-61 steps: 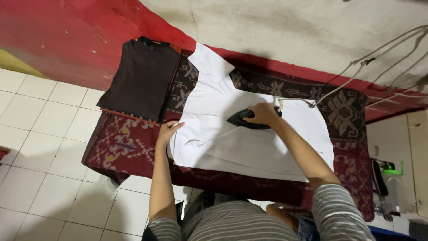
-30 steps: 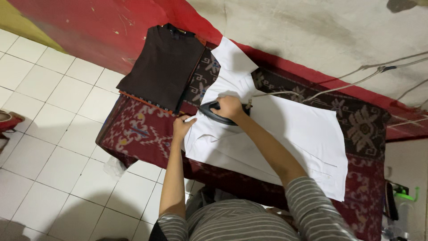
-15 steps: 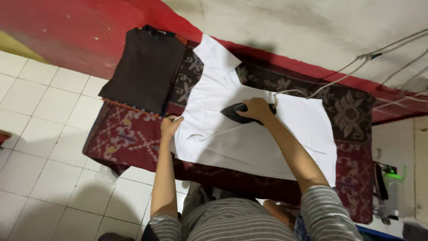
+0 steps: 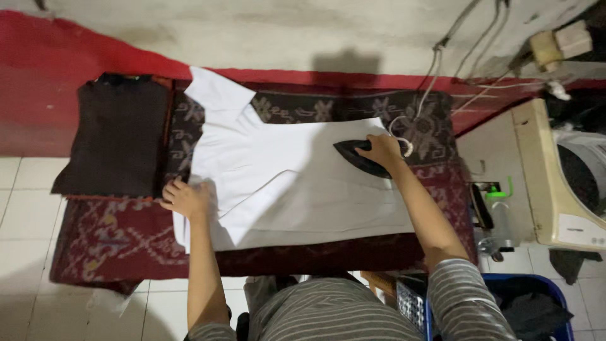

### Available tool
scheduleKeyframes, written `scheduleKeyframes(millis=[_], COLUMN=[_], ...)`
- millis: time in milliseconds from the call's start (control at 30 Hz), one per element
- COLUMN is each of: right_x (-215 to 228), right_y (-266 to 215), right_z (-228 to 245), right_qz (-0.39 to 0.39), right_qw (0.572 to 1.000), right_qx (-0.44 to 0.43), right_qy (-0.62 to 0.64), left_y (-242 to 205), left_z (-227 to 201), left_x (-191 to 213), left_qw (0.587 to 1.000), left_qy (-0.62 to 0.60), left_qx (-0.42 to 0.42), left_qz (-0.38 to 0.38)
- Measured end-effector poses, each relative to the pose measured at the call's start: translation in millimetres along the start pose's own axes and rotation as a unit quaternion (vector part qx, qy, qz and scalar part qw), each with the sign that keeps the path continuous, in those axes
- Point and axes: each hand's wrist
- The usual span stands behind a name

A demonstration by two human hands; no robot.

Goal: The person irons a white shirt on a padded surface by hand and with an iron, folds the shirt into a rectangular shape, and then sorts items from a blue laundry basket.

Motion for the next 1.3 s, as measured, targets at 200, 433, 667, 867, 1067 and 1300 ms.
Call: scheduleKeyframes(millis=[200,433,667,867,1067,1300], right_x=[-5,-17,-17,-64,-78,-43], right_y=[-39,-28,-10,-56,-105,-127], right_z=[-83,-128,-175,-164,-152,-131], right_qz=[-0.025,-0.115,-0.296,-0.365,-0.346,-0.379], right_qw=[0.99,0.961,0.841,0.666,0.619,0.654], right_qx=[-0.139,-0.248,-0.326,-0.265,-0.222,-0.165], right_qy=[0.0,0.04,0.314,0.593,0.669,0.633], left_y=[-72,-158,-201,-229,-258,-262], left_z=[-123,-247,-291,-302,-307,-267], left_x=[-13,-22,-21,-12,11,43], left_qw=[0.969,0.932,0.922,0.918,0.901,0.853], left_qy=[-0.135,-0.203,-0.19,-0.205,-0.247,-0.313], left_qx=[-0.208,-0.291,-0.335,-0.332,-0.35,-0.403], left_qz=[-0.008,0.078,0.044,0.073,0.072,0.111])
Point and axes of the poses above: each hand's wrist, its own y-axis towards the middle knuckle, its own x-axis out of the back of the hand, z = x × y, and after that the axes turned 1 degree about x, right-handed
